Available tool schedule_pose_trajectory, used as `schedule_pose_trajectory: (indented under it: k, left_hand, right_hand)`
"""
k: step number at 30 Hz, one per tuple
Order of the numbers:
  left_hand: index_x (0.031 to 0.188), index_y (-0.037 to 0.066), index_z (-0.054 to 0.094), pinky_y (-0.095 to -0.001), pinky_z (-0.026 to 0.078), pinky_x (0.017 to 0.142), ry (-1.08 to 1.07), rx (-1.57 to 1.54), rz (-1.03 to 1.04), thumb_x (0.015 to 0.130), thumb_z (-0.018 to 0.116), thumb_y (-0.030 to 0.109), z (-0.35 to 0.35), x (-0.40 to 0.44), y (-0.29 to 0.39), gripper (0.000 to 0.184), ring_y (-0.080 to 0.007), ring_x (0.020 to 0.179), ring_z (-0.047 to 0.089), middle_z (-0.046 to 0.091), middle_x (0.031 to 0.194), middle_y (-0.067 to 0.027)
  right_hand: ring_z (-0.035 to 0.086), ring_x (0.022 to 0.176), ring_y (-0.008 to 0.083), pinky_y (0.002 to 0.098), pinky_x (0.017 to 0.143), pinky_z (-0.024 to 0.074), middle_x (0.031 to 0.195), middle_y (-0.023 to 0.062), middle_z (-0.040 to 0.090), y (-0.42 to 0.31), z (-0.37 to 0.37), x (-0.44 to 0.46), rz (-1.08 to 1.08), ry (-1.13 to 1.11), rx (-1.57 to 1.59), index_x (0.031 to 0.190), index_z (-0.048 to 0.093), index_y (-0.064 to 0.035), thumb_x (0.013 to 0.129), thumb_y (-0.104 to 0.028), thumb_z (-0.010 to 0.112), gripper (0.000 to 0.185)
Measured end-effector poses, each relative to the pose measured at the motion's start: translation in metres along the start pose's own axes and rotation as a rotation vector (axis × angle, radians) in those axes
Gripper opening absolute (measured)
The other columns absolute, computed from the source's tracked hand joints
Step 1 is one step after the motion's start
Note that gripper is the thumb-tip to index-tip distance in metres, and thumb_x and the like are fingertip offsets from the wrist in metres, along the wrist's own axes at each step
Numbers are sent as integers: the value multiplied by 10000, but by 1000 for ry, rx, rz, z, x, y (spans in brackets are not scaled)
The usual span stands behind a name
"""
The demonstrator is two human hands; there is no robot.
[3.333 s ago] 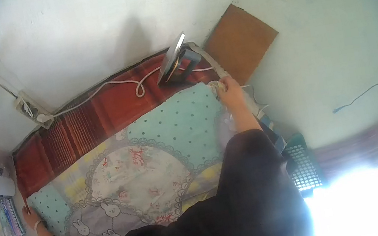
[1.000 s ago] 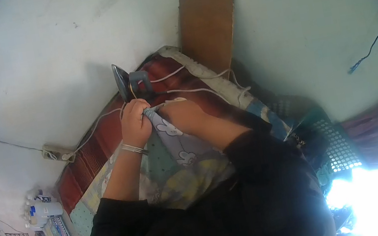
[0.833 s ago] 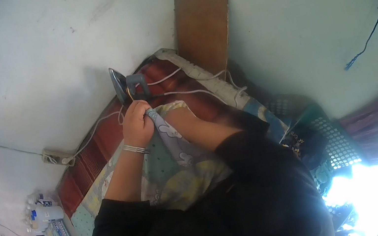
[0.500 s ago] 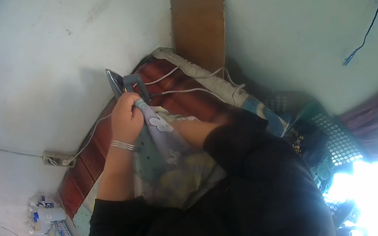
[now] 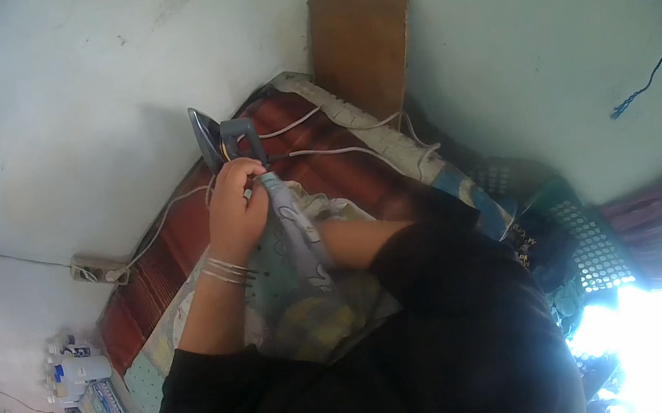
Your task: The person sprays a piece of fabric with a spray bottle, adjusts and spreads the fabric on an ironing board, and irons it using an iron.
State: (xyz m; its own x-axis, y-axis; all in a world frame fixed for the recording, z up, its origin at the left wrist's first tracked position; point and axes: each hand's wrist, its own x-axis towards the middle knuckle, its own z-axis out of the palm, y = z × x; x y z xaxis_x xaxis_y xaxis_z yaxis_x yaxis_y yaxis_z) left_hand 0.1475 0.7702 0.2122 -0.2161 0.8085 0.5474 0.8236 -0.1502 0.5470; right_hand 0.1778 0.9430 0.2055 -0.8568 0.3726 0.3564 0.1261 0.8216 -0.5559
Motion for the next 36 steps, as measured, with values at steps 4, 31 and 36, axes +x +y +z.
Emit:
schedule_pose_trajectory:
  k: [4, 31, 36]
  left_hand:
    - [1126, 104, 555, -390, 460, 818, 114, 96, 94, 760, 612, 90, -10, -43, 8, 370, -294, 951, 578, 568, 1104, -115]
    - [1298, 55, 459, -478, 364, 1032, -785, -24, 244, 793, 671, 229, 44, -165, 57, 575, -275, 1244, 456, 468, 1334, -136]
    - [1347, 51, 400, -493, 334, 1044, -836, 47, 253, 807, 647, 187, 45, -165, 60, 609, -285, 1317, 364, 386, 1401, -147]
  right_hand:
    - [615, 977, 280, 352, 794, 495, 952, 147, 650, 13, 9, -85, -146, 94, 88, 994, 645, -65, 773, -180, 616, 251]
    - [597, 984, 320, 417, 842, 466, 1040, 143, 641, 104, 69, -103, 308, -33, 50, 1013, 680, -126, 797, -355, 566, 335]
    - [577, 1015, 314, 388, 855, 464, 1078, 121, 611, 74, 62, -99, 184, -80, 11, 1086, 653, -166, 775, -330, 638, 353]
